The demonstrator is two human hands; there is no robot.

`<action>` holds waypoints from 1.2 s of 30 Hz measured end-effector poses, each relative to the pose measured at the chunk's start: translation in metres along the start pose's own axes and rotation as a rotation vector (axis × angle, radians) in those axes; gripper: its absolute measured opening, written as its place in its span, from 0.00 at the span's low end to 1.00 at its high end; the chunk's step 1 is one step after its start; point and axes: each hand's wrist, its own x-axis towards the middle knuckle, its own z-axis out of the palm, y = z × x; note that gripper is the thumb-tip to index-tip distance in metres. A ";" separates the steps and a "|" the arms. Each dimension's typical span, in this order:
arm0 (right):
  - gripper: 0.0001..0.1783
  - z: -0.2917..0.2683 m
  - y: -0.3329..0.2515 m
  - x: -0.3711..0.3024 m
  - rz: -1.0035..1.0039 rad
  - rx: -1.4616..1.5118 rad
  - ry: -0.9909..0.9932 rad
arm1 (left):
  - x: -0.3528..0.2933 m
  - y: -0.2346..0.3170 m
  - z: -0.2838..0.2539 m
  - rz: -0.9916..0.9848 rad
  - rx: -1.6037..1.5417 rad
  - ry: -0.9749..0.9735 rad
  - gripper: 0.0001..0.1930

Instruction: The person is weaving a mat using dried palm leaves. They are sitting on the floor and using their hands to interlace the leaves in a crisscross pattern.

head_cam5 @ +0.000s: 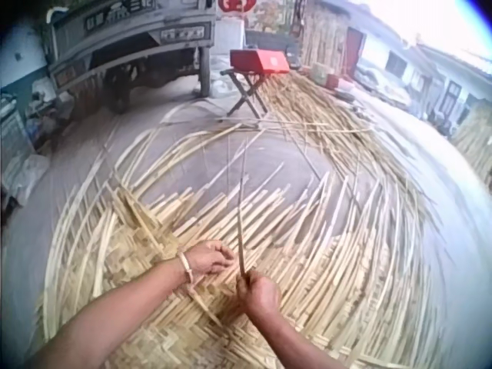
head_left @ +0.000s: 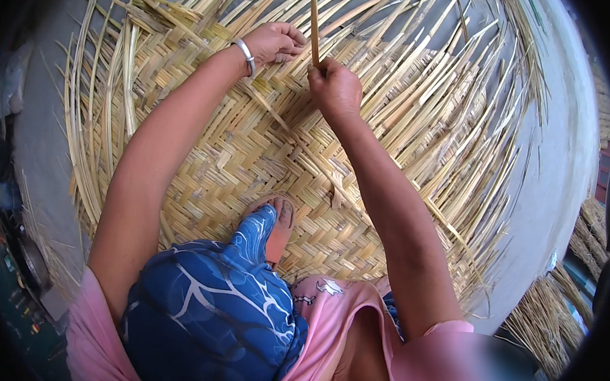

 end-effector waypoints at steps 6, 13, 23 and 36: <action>0.12 0.003 0.007 -0.003 0.053 0.170 0.046 | 0.046 0.004 0.026 0.328 1.200 0.224 0.13; 0.13 0.002 0.016 -0.009 0.110 0.353 0.051 | 0.044 0.019 0.024 0.238 1.045 0.091 0.14; 0.13 0.006 0.024 -0.011 0.101 0.469 0.038 | 0.060 0.003 0.017 -0.029 0.877 -0.025 0.27; 0.12 0.027 0.029 0.007 0.202 0.362 0.018 | 0.020 -0.013 0.011 0.114 0.113 -0.052 0.10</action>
